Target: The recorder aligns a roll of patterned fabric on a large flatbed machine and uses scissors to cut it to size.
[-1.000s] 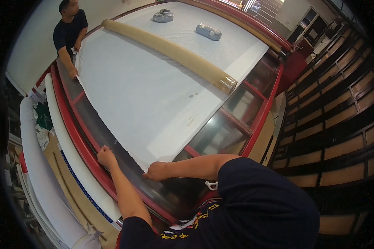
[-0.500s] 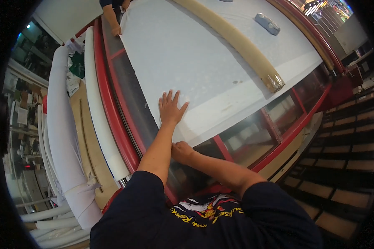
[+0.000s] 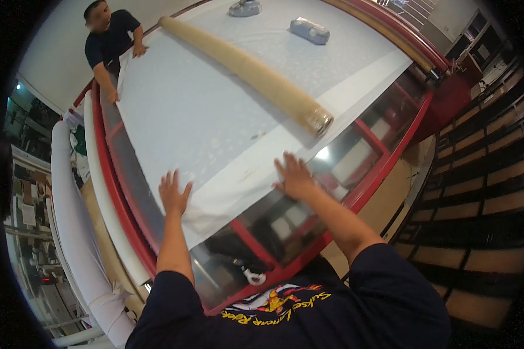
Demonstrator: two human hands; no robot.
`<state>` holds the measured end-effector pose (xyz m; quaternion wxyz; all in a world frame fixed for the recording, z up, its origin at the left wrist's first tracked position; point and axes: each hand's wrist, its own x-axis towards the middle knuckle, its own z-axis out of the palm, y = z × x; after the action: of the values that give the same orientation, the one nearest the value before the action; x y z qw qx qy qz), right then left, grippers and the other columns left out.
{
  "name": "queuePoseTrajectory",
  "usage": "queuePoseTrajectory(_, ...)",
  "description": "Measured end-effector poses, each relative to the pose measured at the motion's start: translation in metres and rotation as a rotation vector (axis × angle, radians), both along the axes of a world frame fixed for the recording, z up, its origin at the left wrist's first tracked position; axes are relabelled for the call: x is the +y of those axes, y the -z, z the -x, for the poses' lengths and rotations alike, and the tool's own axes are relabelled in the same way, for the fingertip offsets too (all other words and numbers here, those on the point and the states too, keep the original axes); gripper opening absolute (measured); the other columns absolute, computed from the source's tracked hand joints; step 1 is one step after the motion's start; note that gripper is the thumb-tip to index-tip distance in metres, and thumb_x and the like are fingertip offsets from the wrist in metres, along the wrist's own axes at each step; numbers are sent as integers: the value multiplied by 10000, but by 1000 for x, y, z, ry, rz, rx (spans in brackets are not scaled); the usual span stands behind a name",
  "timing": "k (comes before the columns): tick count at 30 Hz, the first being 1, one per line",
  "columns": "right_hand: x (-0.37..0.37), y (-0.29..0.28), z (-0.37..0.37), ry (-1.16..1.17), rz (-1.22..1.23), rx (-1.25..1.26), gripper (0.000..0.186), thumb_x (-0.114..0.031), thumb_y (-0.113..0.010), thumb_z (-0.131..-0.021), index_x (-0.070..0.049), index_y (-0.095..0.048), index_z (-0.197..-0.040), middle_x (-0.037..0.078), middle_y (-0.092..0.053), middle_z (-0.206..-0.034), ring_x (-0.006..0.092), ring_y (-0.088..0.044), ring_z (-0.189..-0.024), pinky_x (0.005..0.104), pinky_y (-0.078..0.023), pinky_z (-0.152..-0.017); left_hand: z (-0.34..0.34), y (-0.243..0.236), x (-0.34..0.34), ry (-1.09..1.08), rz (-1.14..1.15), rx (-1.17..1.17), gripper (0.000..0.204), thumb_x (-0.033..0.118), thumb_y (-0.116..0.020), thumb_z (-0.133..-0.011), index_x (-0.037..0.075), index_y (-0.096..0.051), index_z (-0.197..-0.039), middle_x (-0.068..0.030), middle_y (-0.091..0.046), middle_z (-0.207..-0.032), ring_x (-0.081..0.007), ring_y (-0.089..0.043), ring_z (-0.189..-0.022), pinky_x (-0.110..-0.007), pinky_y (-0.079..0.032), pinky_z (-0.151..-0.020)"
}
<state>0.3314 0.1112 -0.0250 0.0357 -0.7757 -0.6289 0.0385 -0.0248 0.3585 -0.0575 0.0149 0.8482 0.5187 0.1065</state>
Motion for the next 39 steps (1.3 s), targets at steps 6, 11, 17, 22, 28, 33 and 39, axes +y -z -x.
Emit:
queuePoseTrajectory(6, -2, -47, -33, -139, 31, 216, 682, -477, -606, -931, -79, -455, -1464, 253, -355, -1538, 401, -355, -1418, 491, -292, -1158, 8, -16, -1, -124, 39, 54, 686, 491, -573, -947, 187, -372, -1529, -150, -308, -1591, -375, -229, -1482, -511, -156, -1207)
queuePoseTrajectory(11, 77, -94, -190, 14, -561, 636, 207, -269, -732, -859, -105, -729, -985, 127, -727, -1014, 292, -698, -909, 391, -545, -820, -19, -16, 3, -133, 100, 91, 685, 417, -591, -939, 173, -357, -1535, -150, -278, -1603, -362, -198, -1494, -500, -135, -1217)
queuePoseTrajectory(17, 275, -24, -503, 317, -590, 92, 714, -533, -711, -845, -228, -469, -1444, 209, -526, -1359, 388, -502, -1279, 476, -455, -1029, -34, -8, 17, -140, 133, 124, 733, 450, -596, -913, 125, -363, -1528, -156, -292, -1598, -385, -202, -1488, -518, -133, -1215)
queuePoseTrajectory(22, 410, -17, -633, 505, -564, -34, 1193, -763, -749, -642, -349, -144, -1584, 368, -192, -1546, 489, -207, -1459, 575, -311, -1138, -25, -1, 22, -143, 127, 147, 811, 638, -401, -955, 56, -358, -1519, -199, -290, -1590, -431, -184, -1485, -540, -140, -1200)
queuePoseTrajectory(28, 463, -15, -701, 603, -389, 141, 1250, -650, -833, -613, -287, -146, -1592, 388, -246, -1514, 549, -222, -1430, 578, -317, -1128, -25, 1, 28, -171, 178, 153, 844, 671, -337, -965, 44, -333, -1529, -199, -270, -1601, -421, -163, -1496, -533, -131, -1203)
queuePoseTrajectory(33, 465, -14, -685, 613, -254, 13, 987, -597, -797, -691, -249, -368, -1508, 351, -389, -1400, 546, -393, -1314, 574, -420, -1044, -33, -2, 31, -174, 190, 156, 834, 663, -326, -972, 50, -321, -1537, -190, -258, -1609, -409, -147, -1505, -532, -127, -1204)
queuePoseTrajectory(39, 411, -7, -571, 613, -327, -19, 905, -533, -809, -708, -244, -422, -1473, 357, -394, -1354, 539, -424, -1254, 529, -421, -1041, -23, -4, 26, -176, 151, 173, 821, 633, -414, -943, 62, -344, -1528, -182, -280, -1600, -409, -172, -1497, -538, -136, -1203)
